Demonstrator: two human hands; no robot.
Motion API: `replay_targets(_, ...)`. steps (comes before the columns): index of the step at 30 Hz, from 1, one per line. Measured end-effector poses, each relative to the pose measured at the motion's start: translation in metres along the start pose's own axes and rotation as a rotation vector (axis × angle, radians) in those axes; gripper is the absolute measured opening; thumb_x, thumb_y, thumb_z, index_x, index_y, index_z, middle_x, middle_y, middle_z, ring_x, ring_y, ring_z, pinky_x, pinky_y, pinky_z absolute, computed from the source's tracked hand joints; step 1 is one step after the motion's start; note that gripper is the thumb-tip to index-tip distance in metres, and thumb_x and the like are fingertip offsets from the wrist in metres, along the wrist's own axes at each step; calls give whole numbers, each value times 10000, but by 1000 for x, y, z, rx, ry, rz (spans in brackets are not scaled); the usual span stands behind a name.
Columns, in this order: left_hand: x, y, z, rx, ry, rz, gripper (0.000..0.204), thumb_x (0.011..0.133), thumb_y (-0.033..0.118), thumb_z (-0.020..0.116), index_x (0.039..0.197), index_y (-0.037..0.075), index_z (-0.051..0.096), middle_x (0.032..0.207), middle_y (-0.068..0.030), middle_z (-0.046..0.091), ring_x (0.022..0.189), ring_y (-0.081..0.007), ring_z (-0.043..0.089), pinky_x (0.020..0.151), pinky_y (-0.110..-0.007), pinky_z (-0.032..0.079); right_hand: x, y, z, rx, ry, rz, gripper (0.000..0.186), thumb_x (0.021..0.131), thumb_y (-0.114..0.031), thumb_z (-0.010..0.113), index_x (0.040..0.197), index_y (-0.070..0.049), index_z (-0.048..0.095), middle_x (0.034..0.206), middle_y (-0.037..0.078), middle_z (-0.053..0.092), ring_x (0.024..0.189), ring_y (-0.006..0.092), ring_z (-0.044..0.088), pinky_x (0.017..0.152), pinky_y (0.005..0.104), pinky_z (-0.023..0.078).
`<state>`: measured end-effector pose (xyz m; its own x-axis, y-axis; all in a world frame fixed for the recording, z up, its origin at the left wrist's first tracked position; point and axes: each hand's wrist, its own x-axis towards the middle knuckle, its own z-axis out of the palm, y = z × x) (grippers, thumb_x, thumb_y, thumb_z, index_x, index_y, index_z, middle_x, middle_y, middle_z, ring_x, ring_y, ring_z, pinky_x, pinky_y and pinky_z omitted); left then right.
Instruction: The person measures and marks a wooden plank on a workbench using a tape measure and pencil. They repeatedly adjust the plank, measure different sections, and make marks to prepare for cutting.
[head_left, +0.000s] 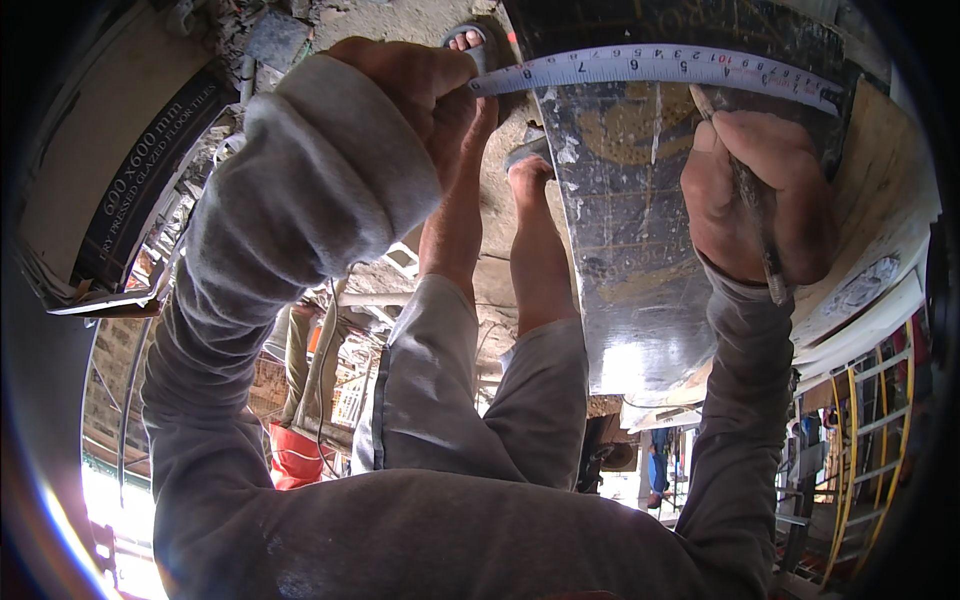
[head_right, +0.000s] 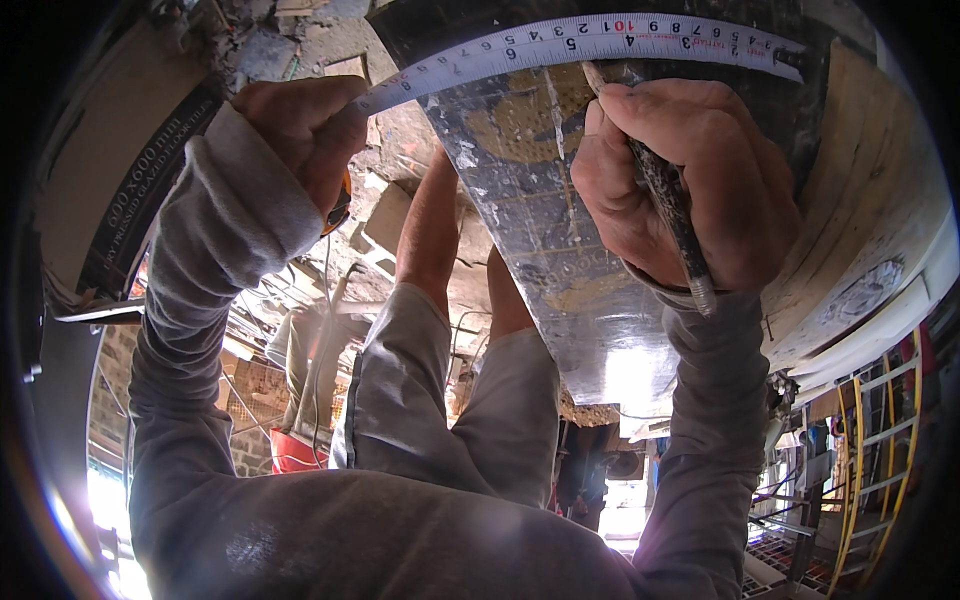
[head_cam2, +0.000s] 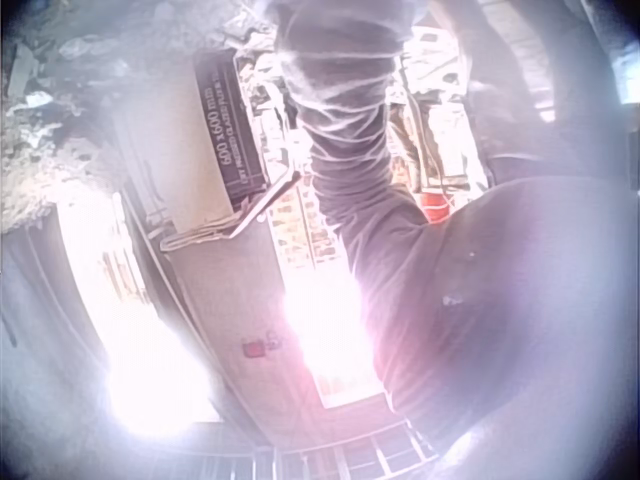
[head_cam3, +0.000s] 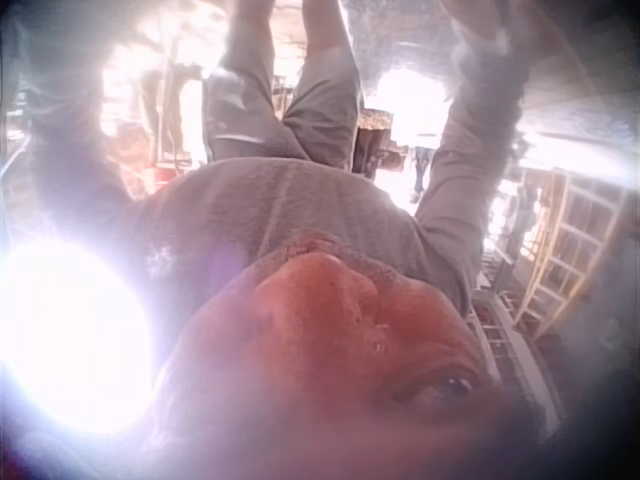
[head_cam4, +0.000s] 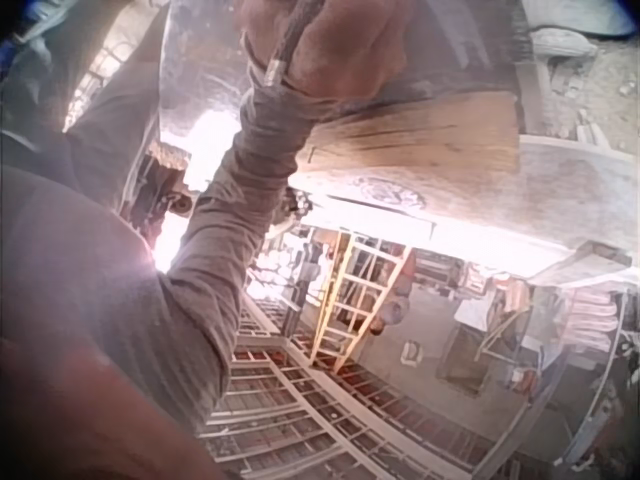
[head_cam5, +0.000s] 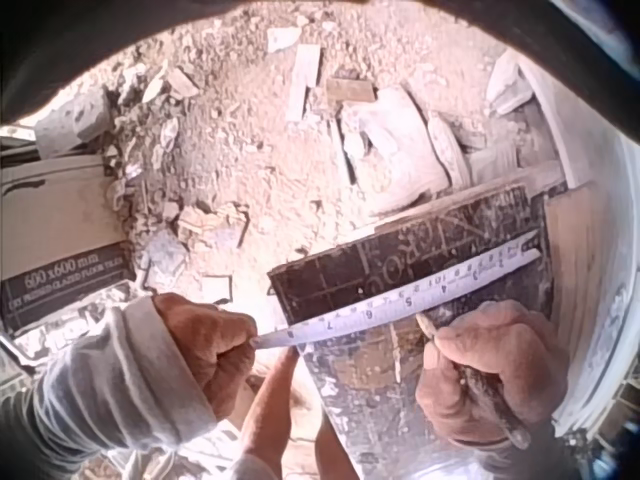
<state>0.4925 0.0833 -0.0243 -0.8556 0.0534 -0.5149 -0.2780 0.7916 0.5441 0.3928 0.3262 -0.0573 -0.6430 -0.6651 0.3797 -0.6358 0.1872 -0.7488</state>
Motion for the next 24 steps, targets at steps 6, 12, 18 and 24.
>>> replay_targets(6,-6,-8,5,13,120,127,139,914,83,567,870,-21,647,648,-128,641,538,-245,635,547,-350,502,-1,1,-2,-20,-20,-22,247,699,125,688,918,35,615,743,91,638,585,128,615,498,237,509)
replay_targets(12,2,-2,-10,-183,-114,-41,173,918,83,521,783,-5,583,674,-112,604,560,-232,613,556,-335,501,-3,-3,-4,98,-47,40,224,721,84,711,917,27,620,749,94,643,592,132,625,508,234,515)
replay_targets(18,-18,-18,-6,-332,-11,90,190,948,60,411,799,-23,496,742,-132,590,615,-206,598,562,-307,493,-5,-4,-3,-81,-41,60,184,777,67,685,941,27,612,804,117,647,672,170,638,581,255,529)
replay_targets(24,-141,-43,69,-1558,146,-764,170,928,162,524,847,14,550,731,-124,610,648,-207,611,583,-324,506,-5,-5,-6,60,-95,80,264,743,101,711,974,45,595,803,109,635,645,132,608,577,234,519)
